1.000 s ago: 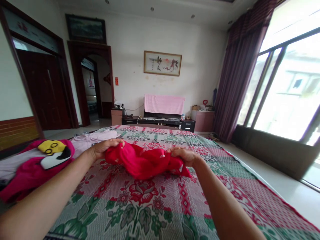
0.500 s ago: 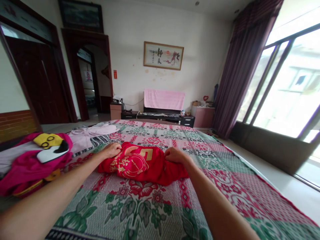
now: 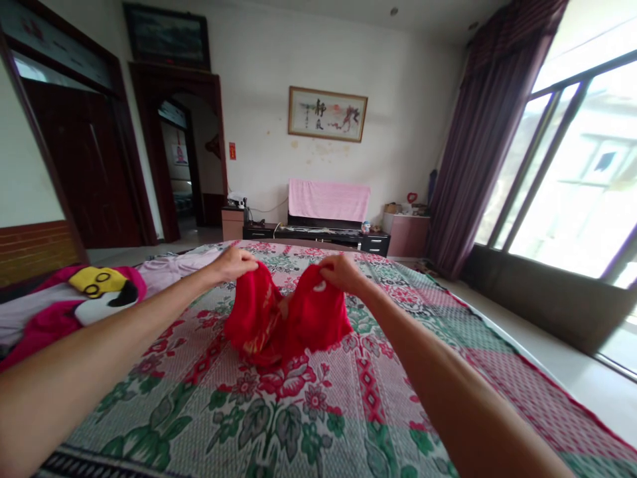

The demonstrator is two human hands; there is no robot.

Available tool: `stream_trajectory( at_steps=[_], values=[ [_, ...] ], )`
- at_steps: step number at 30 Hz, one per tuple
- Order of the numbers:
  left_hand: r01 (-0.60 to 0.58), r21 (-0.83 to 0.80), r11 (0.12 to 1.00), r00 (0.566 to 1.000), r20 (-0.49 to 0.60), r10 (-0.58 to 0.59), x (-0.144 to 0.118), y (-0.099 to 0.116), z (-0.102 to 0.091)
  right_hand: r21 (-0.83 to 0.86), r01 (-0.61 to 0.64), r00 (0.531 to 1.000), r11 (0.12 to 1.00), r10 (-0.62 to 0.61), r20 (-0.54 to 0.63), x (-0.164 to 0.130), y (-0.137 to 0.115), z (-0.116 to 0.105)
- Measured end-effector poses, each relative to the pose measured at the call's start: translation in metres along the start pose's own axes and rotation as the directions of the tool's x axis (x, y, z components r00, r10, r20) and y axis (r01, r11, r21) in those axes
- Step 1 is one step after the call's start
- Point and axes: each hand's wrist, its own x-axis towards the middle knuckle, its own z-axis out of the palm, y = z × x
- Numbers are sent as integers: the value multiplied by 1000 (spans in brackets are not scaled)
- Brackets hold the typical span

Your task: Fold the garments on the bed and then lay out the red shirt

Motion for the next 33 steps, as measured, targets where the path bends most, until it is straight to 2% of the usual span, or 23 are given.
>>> stream_trajectory(
  at_steps=[1, 2, 5, 7, 8, 10, 13, 16, 20, 23, 26, 29, 33],
  values=[
    [-46, 113, 993, 975, -211, 69, 17, 2, -6, -70, 13, 979, 997, -27, -204, 17, 6, -7],
    [-99, 209, 973, 932, -324, 164, 32, 4, -13, -115, 38, 934, 993, -77, -350, 34, 11, -16],
    [-158, 376, 913, 803, -490, 340, 63, 6, -28, -157, 65, 807, 985, -145, -573, 66, 25, -40],
    [-151, 406, 901, 768, -525, 365, 65, 2, -28, -144, 73, 766, 987, -148, -625, 69, 36, -42],
    [-148, 413, 898, 779, -511, 364, 62, -3, -24, -134, 79, 771, 988, -146, -619, 64, 42, -38],
    [-139, 427, 894, 845, -420, 332, 48, -16, -11, -124, 101, 841, 987, -151, -519, 46, 56, -20],
    [-71, 444, 893, 940, -271, 209, 19, -41, 13, -118, -3, 919, 993, -44, -391, 5, 80, 19],
    [-63, 454, 889, 976, -158, 150, -10, -66, 30, -174, -77, 954, 982, 22, -299, -37, 99, 51],
    [-61, 435, 899, 990, -87, 109, -41, -98, 45, -192, -82, 974, 978, 38, -223, -72, 108, 70],
    [-57, 452, 890, 988, -106, 117, -55, -117, 54, -247, -63, 987, 967, 23, -161, -81, 104, 71],
    [-92, 463, 882, 979, -120, 164, -60, -128, 58, -336, -95, 993, 937, 64, -103, -82, 97, 69],
    [-91, 471, 877, 966, -171, 192, -61, -132, 51, -377, -92, 992, 922, 52, -116, -82, 92, 68],
    [57, 488, 871, 937, -328, 122, -61, -135, 30, -311, 56, 987, 949, -101, -129, -80, 83, 68]
  ],
)
